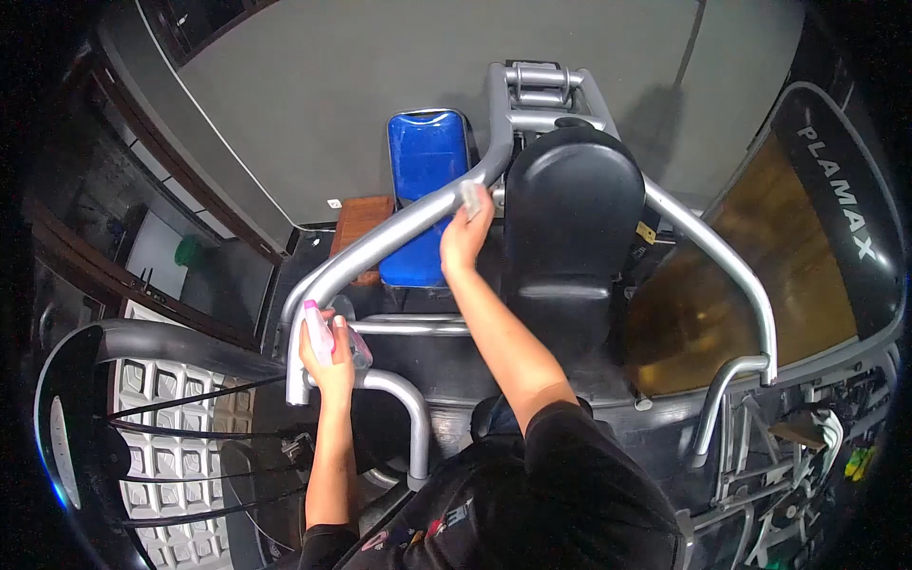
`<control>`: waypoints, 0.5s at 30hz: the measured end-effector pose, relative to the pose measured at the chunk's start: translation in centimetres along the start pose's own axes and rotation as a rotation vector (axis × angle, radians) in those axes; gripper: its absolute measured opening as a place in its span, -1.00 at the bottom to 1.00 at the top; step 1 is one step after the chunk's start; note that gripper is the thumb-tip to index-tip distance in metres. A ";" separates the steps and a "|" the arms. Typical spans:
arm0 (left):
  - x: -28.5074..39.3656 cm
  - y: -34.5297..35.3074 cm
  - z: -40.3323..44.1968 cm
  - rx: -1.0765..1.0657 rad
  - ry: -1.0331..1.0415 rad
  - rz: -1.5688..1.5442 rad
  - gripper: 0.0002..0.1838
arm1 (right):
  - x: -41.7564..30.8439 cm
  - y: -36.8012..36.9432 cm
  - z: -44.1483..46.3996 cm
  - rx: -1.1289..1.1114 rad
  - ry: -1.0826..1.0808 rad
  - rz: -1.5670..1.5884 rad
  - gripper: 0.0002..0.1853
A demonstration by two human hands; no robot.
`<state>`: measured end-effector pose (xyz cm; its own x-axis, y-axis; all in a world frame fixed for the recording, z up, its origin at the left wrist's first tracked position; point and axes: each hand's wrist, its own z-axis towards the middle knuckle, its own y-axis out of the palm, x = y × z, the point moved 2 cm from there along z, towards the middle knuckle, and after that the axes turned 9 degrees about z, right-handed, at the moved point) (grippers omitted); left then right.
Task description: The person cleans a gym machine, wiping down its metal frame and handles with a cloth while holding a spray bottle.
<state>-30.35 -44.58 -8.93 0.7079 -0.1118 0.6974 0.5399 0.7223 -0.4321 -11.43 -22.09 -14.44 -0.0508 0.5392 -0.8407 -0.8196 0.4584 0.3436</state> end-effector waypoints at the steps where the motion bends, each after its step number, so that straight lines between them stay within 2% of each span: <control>1: -0.1 0.0 -0.1 -0.005 -0.017 0.001 -0.81 | 0.9 -0.2 -1.6 -0.076 0.019 -0.004 -0.56; 2: 0.0 0.0 -0.1 -0.004 -0.016 0.000 -0.81 | 1.3 -0.7 -3.5 -0.150 0.037 -0.007 -0.56; 4: 0.1 -0.1 0.1 0.022 0.010 0.014 -0.80 | -0.2 -2.2 -8.1 -0.461 0.102 0.066 -0.58; 6: 0.1 0.0 0.2 -0.021 -0.037 0.014 -0.80 | -1.3 -3.6 -10.3 -0.630 0.269 0.084 -0.60; 7: 0.0 -0.1 0.2 -0.070 -0.084 0.014 -0.80 | -1.1 -4.3 -10.7 -0.646 0.272 -0.019 -0.60; 8: -0.2 0.0 0.4 -0.074 -0.019 0.028 -0.79 | -0.3 -4.5 -10.7 -0.641 0.354 -0.025 -0.60; 10: -2.2 0.4 0.2 -0.100 -0.099 -0.069 -0.79 | -0.1 -5.3 -9.4 -0.581 0.310 -0.004 -0.63; 11: -1.2 -0.1 0.4 -0.096 -0.217 -0.239 -0.75 | -0.3 -5.7 -8.4 -0.544 0.336 0.073 -0.64; 14: -0.6 -1.5 1.4 0.030 -0.140 -0.361 -0.62 | -2.3 -7.0 -5.7 -0.427 0.385 0.180 -0.64; 15: -0.5 -2.7 2.0 0.040 -0.110 -0.297 -0.61 | -3.2 -7.5 -5.1 -0.395 0.417 0.211 -0.63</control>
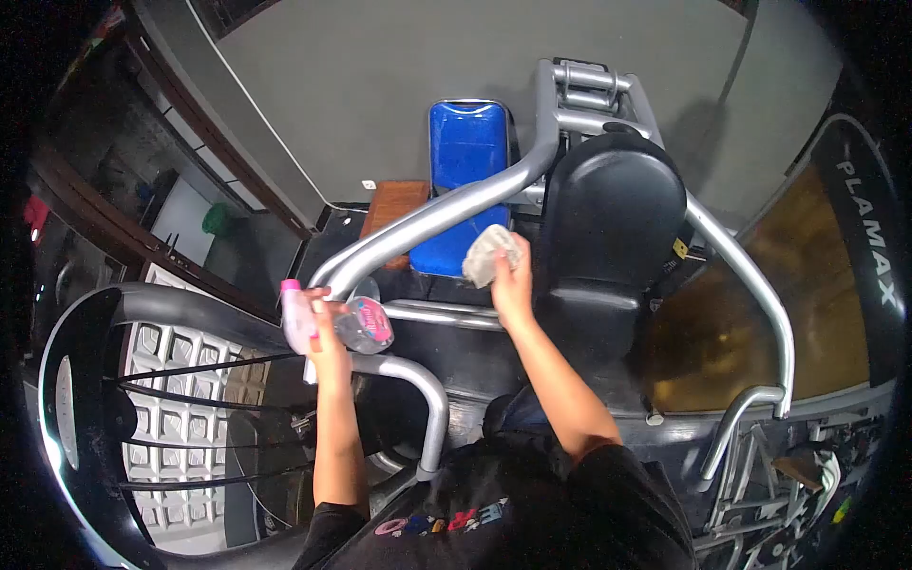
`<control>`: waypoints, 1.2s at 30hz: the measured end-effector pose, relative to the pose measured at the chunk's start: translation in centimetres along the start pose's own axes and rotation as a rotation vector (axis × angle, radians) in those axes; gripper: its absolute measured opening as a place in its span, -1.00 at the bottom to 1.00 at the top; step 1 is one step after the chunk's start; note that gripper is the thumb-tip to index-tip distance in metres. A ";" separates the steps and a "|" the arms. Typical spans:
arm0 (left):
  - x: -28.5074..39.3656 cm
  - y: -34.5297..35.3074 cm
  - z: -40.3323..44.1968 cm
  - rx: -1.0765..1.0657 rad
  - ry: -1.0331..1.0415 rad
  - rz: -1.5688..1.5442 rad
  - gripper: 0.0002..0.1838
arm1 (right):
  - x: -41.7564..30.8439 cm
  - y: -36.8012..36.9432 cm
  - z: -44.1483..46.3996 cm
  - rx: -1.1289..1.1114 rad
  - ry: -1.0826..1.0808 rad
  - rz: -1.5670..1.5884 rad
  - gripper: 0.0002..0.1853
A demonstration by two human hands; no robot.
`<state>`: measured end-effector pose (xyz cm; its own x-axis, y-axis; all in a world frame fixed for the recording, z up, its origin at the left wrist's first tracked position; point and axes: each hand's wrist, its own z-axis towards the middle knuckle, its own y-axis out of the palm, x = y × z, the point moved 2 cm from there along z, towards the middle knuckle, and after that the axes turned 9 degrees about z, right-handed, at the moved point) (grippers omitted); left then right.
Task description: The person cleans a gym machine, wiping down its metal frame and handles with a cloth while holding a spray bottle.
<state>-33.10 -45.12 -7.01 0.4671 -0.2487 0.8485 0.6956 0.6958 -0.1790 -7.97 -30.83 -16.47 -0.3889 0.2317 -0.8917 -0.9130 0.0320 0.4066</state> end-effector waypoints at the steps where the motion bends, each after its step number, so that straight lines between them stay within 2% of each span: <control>1: 0.6 -0.6 0.4 0.094 -0.016 -0.101 -0.61 | -0.7 -0.5 0.0 0.027 0.021 0.040 -0.62; 4: 4.6 -3.4 2.2 -0.023 -0.118 -0.081 -0.64 | -1.1 -2.7 -0.2 0.073 0.042 0.037 -0.59; 7: 5.2 -4.3 2.4 -0.418 -0.317 0.122 -0.67 | -1.5 -4.6 -1.1 0.087 0.087 -0.004 -0.57; 8: 4.4 -4.1 1.7 -0.451 -0.408 0.126 -0.56 | -1.1 -5.4 -1.3 0.092 0.084 -0.017 -0.56; 9: 3.6 -4.1 1.1 -0.477 -0.413 0.155 -0.49 | -0.6 -6.2 -1.5 0.098 0.083 -0.029 -0.56; 11: 2.9 -3.8 0.2 -0.491 -0.505 0.163 -0.39 | -1.1 -6.8 -2.2 0.097 0.108 -0.037 -0.58; 12: 2.3 -3.6 -0.1 -0.463 -0.490 0.169 -0.51 | -1.2 -7.0 -2.5 0.092 0.115 -0.029 -0.59; 13: 2.7 -3.5 0.1 -0.467 -0.494 0.173 -0.51 | -1.2 -7.2 -2.8 0.087 0.122 -0.024 -0.60; 15: 3.7 -3.2 0.7 -0.578 -0.458 0.448 -0.66 | -1.0 -7.6 -3.0 0.072 0.129 -0.036 -0.61; 16: 3.6 -2.9 0.5 -0.538 -0.426 0.430 -0.75 | -0.9 -7.6 -3.0 0.056 0.131 -0.044 -0.62; 19: 3.0 -2.7 -0.1 -0.497 -0.394 0.333 -0.66 | -1.0 -7.8 -3.2 0.002 0.127 -0.118 -0.63; 26: 2.8 -3.6 -0.9 -0.400 -0.448 0.278 -0.69 | -1.9 -6.3 -2.1 -0.048 0.140 -0.141 -0.64; 28: 3.0 -4.3 -1.6 -0.267 -0.433 0.186 -0.70 | -2.2 -5.2 -0.5 -0.082 0.055 -0.144 -0.66; 29: 2.8 -4.7 -1.9 -0.264 -0.436 0.185 -0.70 | -2.3 -4.3 0.9 -0.086 -0.092 -0.208 -0.68; 31: 2.3 -5.7 -2.7 -0.322 -0.532 0.162 -0.45 | -3.4 -2.2 3.7 -0.051 -0.417 -0.440 -0.68; 33: 2.8 -6.2 -3.4 -0.286 -0.541 0.136 -0.47 | -5.7 1.8 5.4 -0.021 -0.528 -0.478 -0.66; 35: 3.1 -6.6 -4.2 -0.286 -0.550 0.133 -0.50 | -5.5 4.6 7.2 -0.067 -0.649 -0.750 -0.59; 36: 2.7 -6.8 -4.8 -0.292 -0.565 0.142 -0.54 | -4.6 6.1 7.1 -0.083 -0.590 -0.866 -0.57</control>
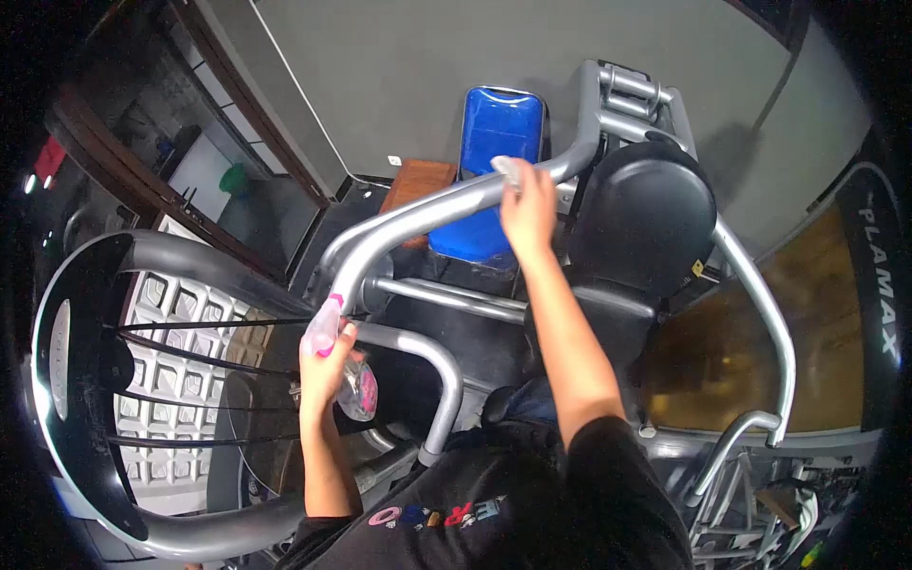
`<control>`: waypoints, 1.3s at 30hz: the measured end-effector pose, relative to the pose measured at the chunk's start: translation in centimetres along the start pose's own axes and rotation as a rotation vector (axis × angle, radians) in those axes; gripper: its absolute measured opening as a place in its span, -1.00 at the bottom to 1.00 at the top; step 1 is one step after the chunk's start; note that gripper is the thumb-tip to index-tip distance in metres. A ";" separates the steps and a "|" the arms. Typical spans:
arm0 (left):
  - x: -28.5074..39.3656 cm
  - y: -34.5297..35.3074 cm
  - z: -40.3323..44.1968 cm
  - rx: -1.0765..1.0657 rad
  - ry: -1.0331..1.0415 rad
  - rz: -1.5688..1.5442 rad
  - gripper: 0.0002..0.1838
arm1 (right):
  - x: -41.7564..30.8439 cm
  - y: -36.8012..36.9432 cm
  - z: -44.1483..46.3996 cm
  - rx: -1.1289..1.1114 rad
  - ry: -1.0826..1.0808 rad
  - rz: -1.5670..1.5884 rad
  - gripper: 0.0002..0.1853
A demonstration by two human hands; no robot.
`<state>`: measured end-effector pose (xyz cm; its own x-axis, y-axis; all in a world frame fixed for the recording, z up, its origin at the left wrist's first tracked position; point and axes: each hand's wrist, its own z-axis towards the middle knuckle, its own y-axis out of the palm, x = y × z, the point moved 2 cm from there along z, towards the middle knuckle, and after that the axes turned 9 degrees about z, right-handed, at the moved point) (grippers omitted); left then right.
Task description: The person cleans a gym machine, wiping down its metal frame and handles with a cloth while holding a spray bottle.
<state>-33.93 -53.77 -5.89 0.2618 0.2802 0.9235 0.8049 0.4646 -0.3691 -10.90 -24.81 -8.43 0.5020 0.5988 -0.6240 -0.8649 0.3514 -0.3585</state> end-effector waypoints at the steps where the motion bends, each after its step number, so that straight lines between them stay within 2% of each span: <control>1: -0.9 0.2 -0.1 -0.001 0.028 -0.042 -0.61 | -0.6 2.0 -0.3 -0.067 0.041 -0.098 -0.55; 3: -0.9 0.5 -1.0 0.012 0.075 -0.119 -0.72 | -3.0 5.6 -1.4 -0.199 0.111 0.020 -0.58; 5: -1.7 0.9 -1.6 0.001 0.071 -0.159 -0.76 | -8.4 7.7 -3.9 -0.570 -0.040 0.153 -0.59; 7: -1.5 1.1 -2.4 -0.021 0.038 -0.143 -0.77 | -10.5 9.5 -6.0 -0.733 -0.151 0.400 -0.62; 8: -1.7 1.2 -2.7 -0.023 0.067 -0.135 -0.78 | -10.5 9.6 -6.0 -0.667 -0.156 0.429 -0.61; 9: -2.0 1.1 -3.1 -0.026 0.097 -0.127 -0.79 | -9.8 9.4 -5.0 -0.704 -0.168 0.482 -0.63; 11: -2.9 0.8 -3.8 -0.029 0.113 -0.115 -0.82 | -7.4 7.2 -4.2 -0.481 0.037 0.553 -0.64; 13: -4.0 0.5 -4.5 -0.025 0.096 -0.156 -0.82 | -3.0 4.8 -4.6 -0.169 0.310 0.597 -0.64; 14: -4.9 0.3 -4.6 -0.051 0.086 -0.131 -0.71 | -0.5 3.8 -4.9 0.038 0.319 0.656 -0.63; 15: -5.5 0.3 -4.8 -0.046 0.083 -0.138 -0.71 | 1.4 3.6 -5.6 0.248 0.328 0.710 -0.62; 18: -6.0 0.0 -5.1 -0.102 0.120 -0.051 -0.76 | 3.5 5.7 -8.2 0.297 0.411 0.561 -0.57; 19: -5.8 0.1 -5.1 -0.107 0.121 -0.050 -0.76 | 1.3 6.7 -8.8 0.199 0.441 0.641 -0.56; 21: -5.2 0.5 -5.1 -0.056 0.173 -0.037 -0.89 | -1.8 9.0 -10.5 0.122 0.353 0.459 -0.56; 23: -5.2 0.9 -5.0 -0.056 0.205 -0.042 -0.88 | -3.0 9.7 -11.4 0.026 0.447 0.557 -0.58; 24: -5.2 1.0 -5.0 -0.051 0.232 -0.048 -0.87 | -2.1 10.3 -11.8 0.034 0.472 0.711 -0.59; 25: -5.4 1.0 -5.0 -0.058 0.234 -0.048 -0.87 | -1.5 9.6 -11.6 0.040 0.473 0.707 -0.59; 27: -5.8 1.0 -5.0 -0.137 0.274 -0.009 -0.77 | 0.4 7.4 -10.8 -0.082 0.521 0.867 -0.65; 28: -5.7 1.0 -5.0 -0.136 0.278 -0.011 -0.77 | 0.7 6.0 -10.4 -0.022 0.553 0.861 -0.67; 29: -5.6 1.0 -5.2 -0.170 0.251 -0.019 -0.76 | 0.3 5.0 -10.0 0.135 0.605 1.008 -0.72; 31: -5.6 1.2 -5.4 -0.205 0.225 -0.025 -0.75 | 1.2 5.5 -9.3 0.311 0.685 1.000 -0.73; 33: -6.0 1.6 -5.5 -0.196 0.273 0.000 -0.74 | 0.7 8.7 -10.3 0.282 0.636 1.033 -0.71; 34: -6.3 1.7 -5.5 -0.206 0.286 0.015 -0.70 | -2.2 9.5 -10.9 0.208 0.654 1.100 -0.68; 35: -5.9 1.9 -5.7 -0.210 0.291 0.018 -0.70 | -3.5 11.1 -12.0 0.075 0.718 1.188 -0.63; 36: -5.3 2.1 -6.0 -0.155 0.273 -0.036 -0.76 | -4.2 12.8 -13.2 -0.036 0.612 1.116 -0.61; 38: -5.0 1.9 -6.2 -0.112 0.265 -0.079 -0.82 | -5.9 13.9 -15.2 -0.421 0.608 1.095 -0.66; 39: -5.1 1.8 -6.4 -0.107 0.253 -0.057 -0.82 | -6.6 13.7 -15.6 -0.534 0.719 1.175 -0.65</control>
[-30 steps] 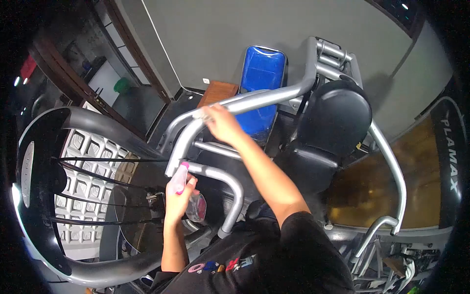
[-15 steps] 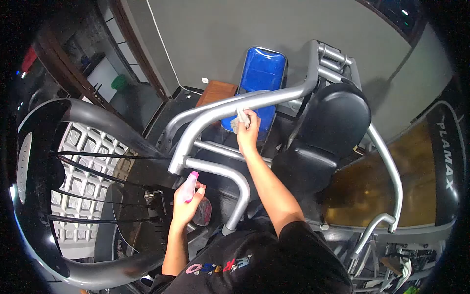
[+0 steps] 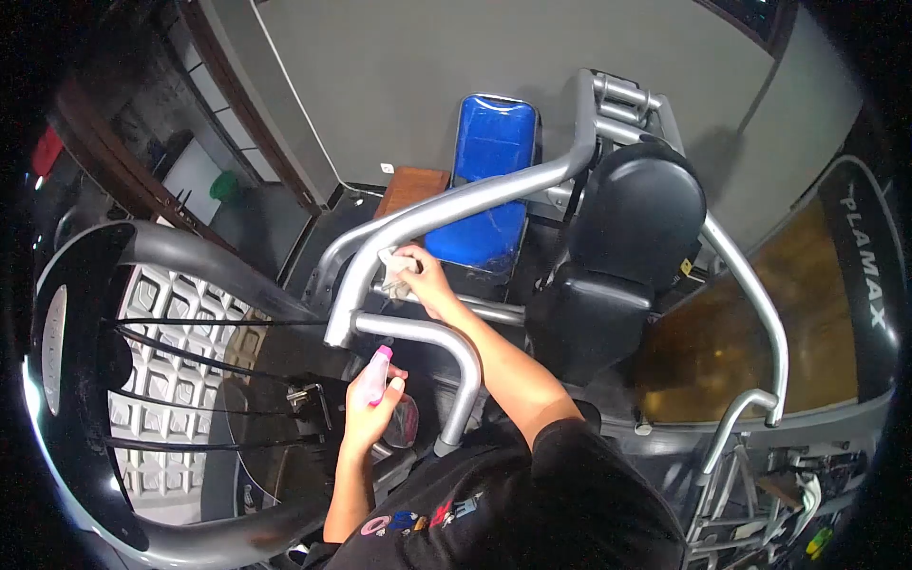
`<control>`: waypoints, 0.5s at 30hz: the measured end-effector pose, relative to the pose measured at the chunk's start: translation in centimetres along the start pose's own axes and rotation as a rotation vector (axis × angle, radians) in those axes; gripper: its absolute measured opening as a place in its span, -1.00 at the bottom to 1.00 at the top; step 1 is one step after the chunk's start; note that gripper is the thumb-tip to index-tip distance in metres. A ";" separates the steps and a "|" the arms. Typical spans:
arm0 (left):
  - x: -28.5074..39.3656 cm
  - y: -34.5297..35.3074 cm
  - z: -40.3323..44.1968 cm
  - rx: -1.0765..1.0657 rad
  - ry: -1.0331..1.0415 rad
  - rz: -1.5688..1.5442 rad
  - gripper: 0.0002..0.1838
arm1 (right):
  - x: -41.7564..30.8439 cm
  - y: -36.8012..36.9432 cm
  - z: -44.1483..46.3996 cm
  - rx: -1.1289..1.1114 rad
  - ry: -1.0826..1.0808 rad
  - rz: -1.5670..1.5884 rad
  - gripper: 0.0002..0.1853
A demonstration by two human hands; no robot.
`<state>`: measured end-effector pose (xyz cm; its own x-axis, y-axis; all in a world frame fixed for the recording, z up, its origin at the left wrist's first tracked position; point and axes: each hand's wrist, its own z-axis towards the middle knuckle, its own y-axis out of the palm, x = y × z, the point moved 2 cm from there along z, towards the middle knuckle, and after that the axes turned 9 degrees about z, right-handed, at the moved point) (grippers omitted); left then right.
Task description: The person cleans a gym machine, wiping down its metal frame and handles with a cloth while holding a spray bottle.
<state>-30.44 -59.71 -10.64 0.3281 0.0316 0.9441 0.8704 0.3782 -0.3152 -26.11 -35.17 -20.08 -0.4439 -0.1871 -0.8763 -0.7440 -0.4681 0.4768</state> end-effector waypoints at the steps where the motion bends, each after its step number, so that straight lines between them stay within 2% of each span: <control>1: -0.1 0.0 -0.2 0.004 -0.014 0.019 -0.82 | -0.3 -0.5 0.2 -0.005 -0.040 -0.043 -0.64; 5: 0.4 -0.6 -0.8 0.022 -0.005 0.039 -0.82 | -5.5 -4.8 -0.5 0.133 -0.127 -0.032 -0.58; 8: 0.1 -0.8 -1.3 0.036 -0.083 -0.010 -0.82 | -13.5 -8.2 -0.4 0.551 -0.401 -0.019 -0.65; 10: -0.3 -0.8 -1.1 0.025 0.017 0.094 -0.81 | -17.9 -12.5 1.7 0.602 -0.614 -0.463 -0.69; 12: -0.1 -0.7 -1.0 0.021 0.014 0.094 -0.81 | -21.7 -13.2 2.7 0.665 -0.680 -1.046 -0.69; 14: 0.0 -0.4 -1.0 0.018 0.014 0.089 -0.80 | -22.9 -10.0 3.5 0.624 -0.278 -1.286 -0.64; 15: -0.1 -0.2 -0.9 0.005 0.016 0.086 -0.80 | -20.8 -9.7 5.0 0.578 -0.302 -1.435 -0.63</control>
<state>-30.34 -60.64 -10.74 0.4070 0.0496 0.9121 0.8371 0.3794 -0.3941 -12.17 -22.41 -6.18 0.7440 0.3106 -0.5915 -0.6671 0.2964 -0.6834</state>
